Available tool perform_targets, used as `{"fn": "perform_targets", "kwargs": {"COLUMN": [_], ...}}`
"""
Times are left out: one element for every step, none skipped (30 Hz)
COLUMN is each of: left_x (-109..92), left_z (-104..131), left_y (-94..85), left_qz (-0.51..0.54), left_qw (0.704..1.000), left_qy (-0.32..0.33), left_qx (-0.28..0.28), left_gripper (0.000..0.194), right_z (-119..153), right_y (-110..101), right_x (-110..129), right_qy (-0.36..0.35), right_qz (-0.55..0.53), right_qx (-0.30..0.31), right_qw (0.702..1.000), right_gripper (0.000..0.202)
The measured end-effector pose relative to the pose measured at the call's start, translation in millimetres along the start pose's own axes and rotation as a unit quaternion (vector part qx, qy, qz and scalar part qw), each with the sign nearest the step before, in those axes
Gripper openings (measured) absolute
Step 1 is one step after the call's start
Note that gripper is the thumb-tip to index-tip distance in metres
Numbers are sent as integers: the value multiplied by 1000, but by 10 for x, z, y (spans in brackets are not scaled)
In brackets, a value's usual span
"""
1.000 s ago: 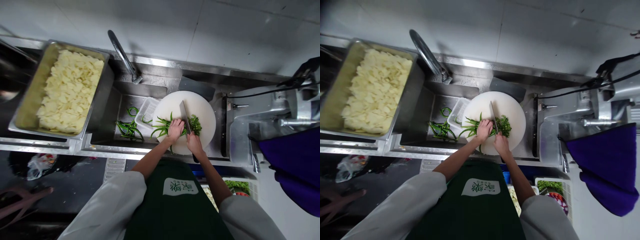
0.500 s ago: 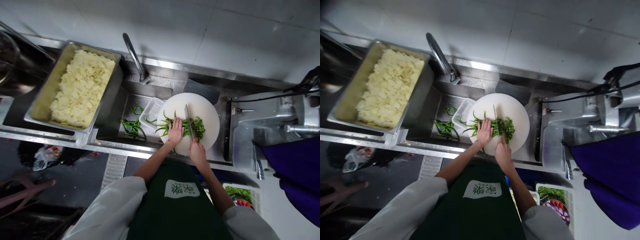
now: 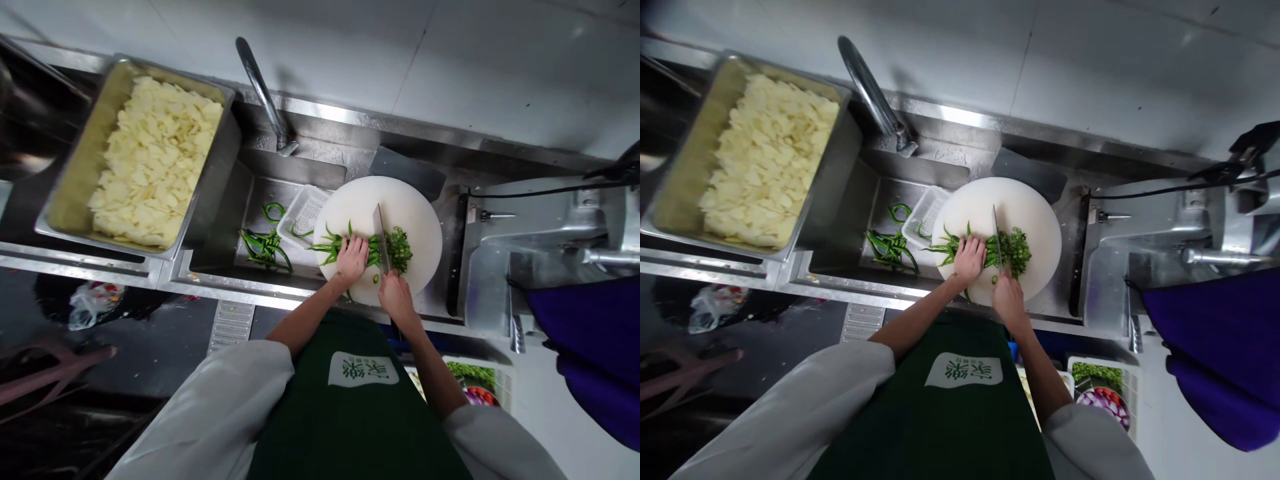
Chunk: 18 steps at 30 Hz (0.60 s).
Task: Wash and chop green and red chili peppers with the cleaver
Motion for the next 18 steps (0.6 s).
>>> {"fn": "perform_targets", "kwargs": {"left_x": [5,13,22,34,44,50,54,55,55,53,51,50,47,43,39,33,24,16], "left_z": [2,4,7,10,12,14,16,17,18,19,20,21,22,23,24,23,22,20], "left_y": [15,23,25,21,14,6,-3,-9,-13,-15,-16,-16,-14,-14,-14,-14,-13,-12], "left_qz": [6,11,15,18,20,21,20,19,18,17,16,15,13,11,9,7,6,3], "left_qw": [1000,1000,1000,1000,1000,1000,1000,1000,1000,1000,1000,1000,1000,1000,1000,1000,1000,1000], "left_qy": [2,3,1,-2,-6,-9,-11,-11,-11,-9,-6,-4,-1,2,4,7,9,11], "left_qx": [1,-1,-4,-9,-13,-18,-21,-22,-22,-21,-19,-17,-14,-11,-9,-5,0,6], "left_gripper": [38,37,37,38,38,38,39,38,37,37,36,36,35,36,36,36,37,37], "right_z": [-81,-153,-210,-249,-272,-282,-283,-281,-279,-278,-276,-271,-256,-228,-181,-114,-32,59], "right_y": [19,38,52,61,68,77,85,91,93,90,80,63,39,8,-30,-71,-109,-140], "right_x": [12,15,13,10,7,4,2,5,11,19,25,27,23,11,-10,-40,-77,-111], "right_qy": [1,4,7,9,9,9,8,6,4,3,2,2,2,2,2,3,5,6], "right_qz": [-10,-18,-24,-28,-30,-31,-30,-28,-25,-23,-21,-21,-21,-22,-22,-20,-15,-9], "right_qx": [-5,-10,-16,-22,-27,-29,-30,-31,-31,-31,-30,-29,-28,-26,-26,-27,-28,-29], "right_qw": [1000,1000,1000,999,999,999,999,999,999,999,999,999,999,999,999,999,999,1000], "right_gripper": [28,27,27,27,27,26,26,26,26,26,25,25,26,26,26,27,28,29]}}
Point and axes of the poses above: each hand's wrist, its own z-axis away from the middle knuckle, its own y-axis out of the palm, x = y × z, the point moved 10 cm from there along -z, towards the middle knuckle, and after that the axes turned 2 degrees about y, right-handed, at the moved point
